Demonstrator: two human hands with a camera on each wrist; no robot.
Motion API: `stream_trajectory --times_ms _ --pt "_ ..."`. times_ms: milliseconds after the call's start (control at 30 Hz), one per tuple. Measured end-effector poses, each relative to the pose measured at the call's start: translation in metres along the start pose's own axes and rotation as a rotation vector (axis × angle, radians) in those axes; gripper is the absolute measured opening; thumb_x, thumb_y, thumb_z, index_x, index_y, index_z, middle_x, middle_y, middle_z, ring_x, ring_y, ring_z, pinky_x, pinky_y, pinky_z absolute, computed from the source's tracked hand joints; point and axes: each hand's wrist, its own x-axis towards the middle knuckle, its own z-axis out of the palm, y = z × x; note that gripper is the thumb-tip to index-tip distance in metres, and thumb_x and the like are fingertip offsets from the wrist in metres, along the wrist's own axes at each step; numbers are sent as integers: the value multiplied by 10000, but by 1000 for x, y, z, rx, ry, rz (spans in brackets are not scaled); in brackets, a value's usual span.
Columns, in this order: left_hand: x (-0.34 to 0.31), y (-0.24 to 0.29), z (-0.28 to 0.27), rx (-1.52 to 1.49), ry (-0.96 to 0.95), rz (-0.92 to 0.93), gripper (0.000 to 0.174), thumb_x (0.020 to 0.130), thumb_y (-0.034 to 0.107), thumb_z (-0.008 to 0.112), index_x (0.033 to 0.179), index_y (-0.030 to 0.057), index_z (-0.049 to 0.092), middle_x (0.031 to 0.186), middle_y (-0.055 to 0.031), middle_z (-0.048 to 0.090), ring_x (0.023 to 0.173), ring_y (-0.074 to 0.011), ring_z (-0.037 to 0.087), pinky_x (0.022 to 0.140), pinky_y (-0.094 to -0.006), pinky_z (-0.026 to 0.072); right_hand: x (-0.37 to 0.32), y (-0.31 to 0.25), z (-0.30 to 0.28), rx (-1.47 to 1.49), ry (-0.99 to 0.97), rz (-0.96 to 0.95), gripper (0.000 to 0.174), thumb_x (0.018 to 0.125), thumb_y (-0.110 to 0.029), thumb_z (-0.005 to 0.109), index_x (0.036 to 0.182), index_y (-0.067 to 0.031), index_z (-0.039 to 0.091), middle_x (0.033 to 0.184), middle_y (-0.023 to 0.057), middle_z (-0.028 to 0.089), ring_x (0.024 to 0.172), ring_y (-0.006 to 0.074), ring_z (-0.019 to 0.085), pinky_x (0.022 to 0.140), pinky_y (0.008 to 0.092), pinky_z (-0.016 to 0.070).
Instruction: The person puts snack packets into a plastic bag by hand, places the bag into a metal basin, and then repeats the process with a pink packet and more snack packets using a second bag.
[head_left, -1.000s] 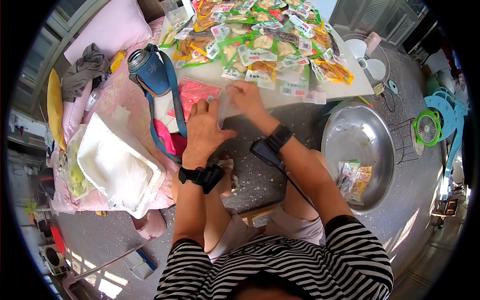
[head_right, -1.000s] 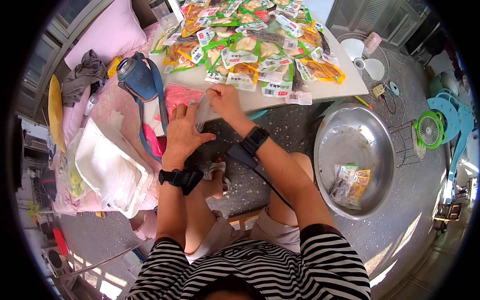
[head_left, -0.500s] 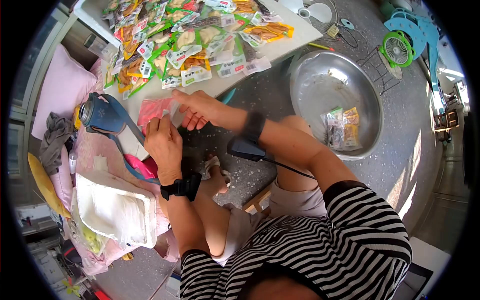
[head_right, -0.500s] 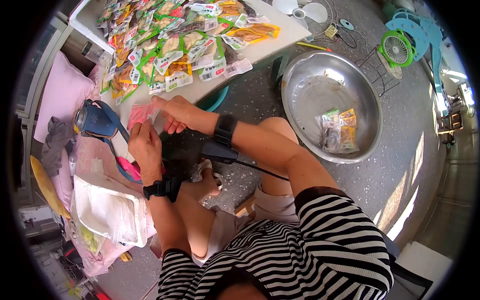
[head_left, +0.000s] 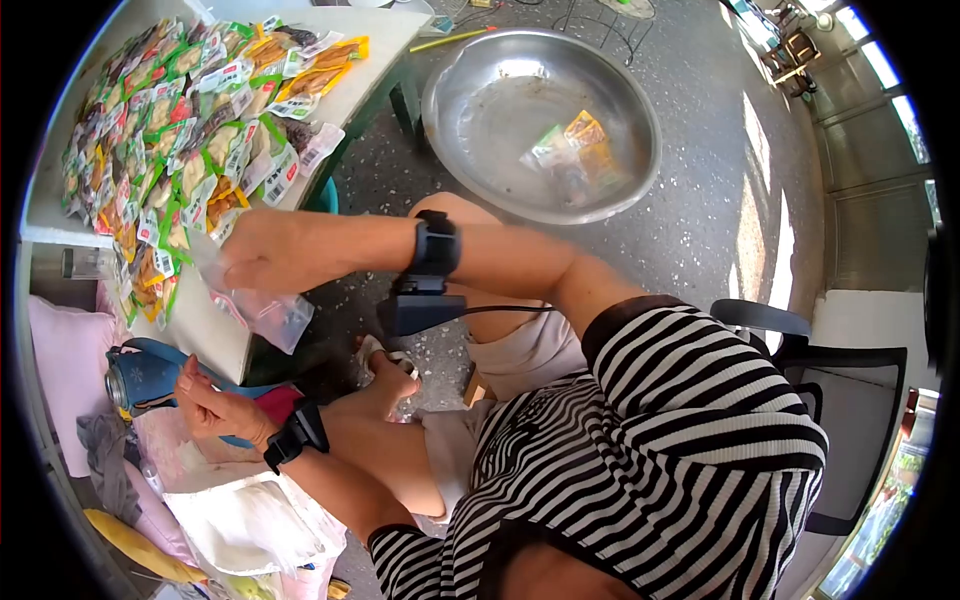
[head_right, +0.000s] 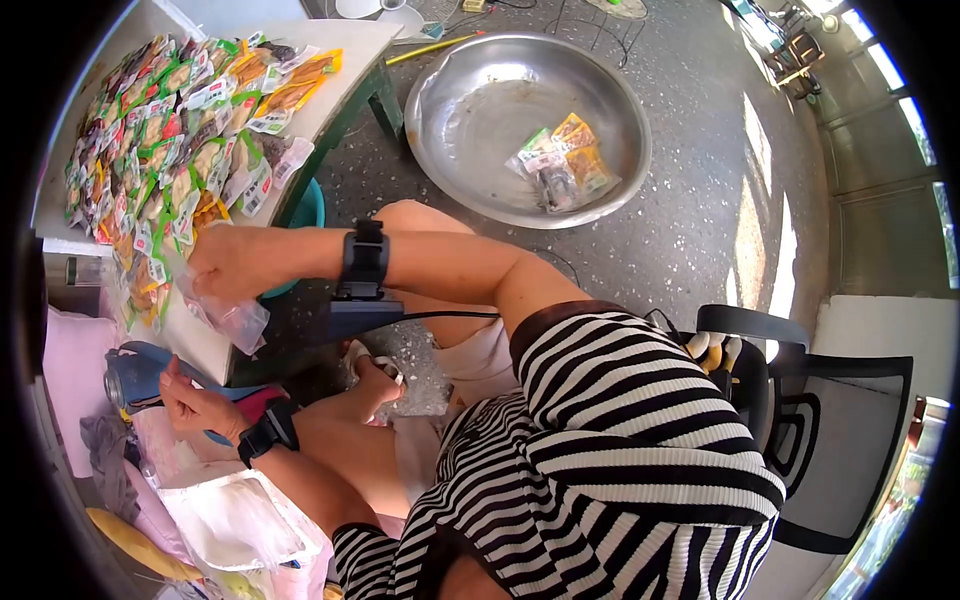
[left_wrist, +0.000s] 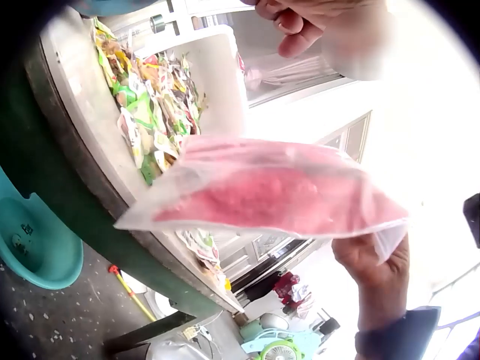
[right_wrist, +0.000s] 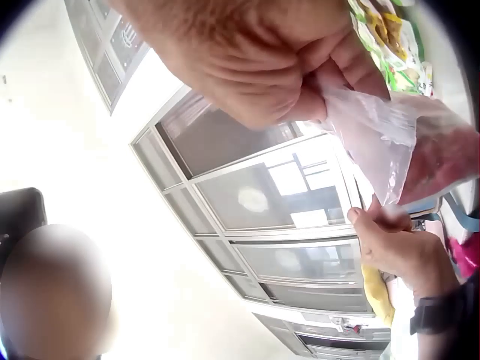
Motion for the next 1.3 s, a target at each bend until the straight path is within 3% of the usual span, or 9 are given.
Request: stream_trajectory --times_ms 267,667,733,833,867,933,1033,1133,1300 --pt "-5 13 13 111 -212 142 311 953 155 500 845 -73 681 657 -113 573 589 -172 504 543 -321 367 -145 -47 -143 188 432 515 213 920 -165 562 955 18 666 809 82 695 566 132 630 510 258 517" --pt "-12 10 30 51 -315 132 252 933 126 543 811 -64 656 606 -91 506 523 -154 424 488 -301 315 -309 130 -216 283 785 682 271 948 -159 521 1176 -30 591 918 78 687 739 143 666 648 243 548" --pt "-12 10 31 49 -329 147 252 932 127 546 803 -62 651 599 -92 493 517 -156 416 482 -302 311 -375 174 -222 134 938 1211 222 905 -209 581 1086 -109 661 950 62 698 755 179 678 673 278 550" --pt "-12 9 31 69 -347 159 253 932 129 547 790 -59 642 592 -93 473 512 -154 402 476 -304 305 -480 226 -222 -1561 -448 1153 111 750 -328 684 708 -232 722 719 -14 688 710 185 664 625 359 484" --pt "-12 10 31 76 -348 158 251 931 128 549 787 -58 638 590 -92 467 513 -152 398 476 -305 304 -469 203 -216 -1386 -415 1256 178 776 -291 681 701 -134 717 767 5 705 692 156 672 604 329 522" --pt "-13 12 34 69 -347 155 247 927 123 554 772 -56 624 586 -92 452 510 -153 389 474 -310 302 -443 165 -208 -662 168 1374 190 824 -215 646 797 -36 704 800 65 709 650 143 667 545 277 530" --pt "-11 13 38 72 -343 188 245 909 97 568 713 -50 561 576 -109 408 495 -196 374 472 -330 300 -388 139 -203 70 976 1067 210 862 -157 590 954 16 667 802 110 696 603 152 652 487 236 506" --pt "-11 9 36 100 -334 177 256 890 109 601 678 -27 555 570 -117 404 480 -245 390 468 -354 312 -276 76 -198 33 789 891 303 912 -180 529 1124 27 594 891 126 689 734 146 649 657 249 531" --pt "-7 9 29 100 -285 151 215 820 100 654 641 5 584 552 -107 439 469 -273 451 449 -364 346 -109 -52 -143 224 426 448 281 960 -178 526 1151 14 602 869 86 683 706 98 627 656 212 505"
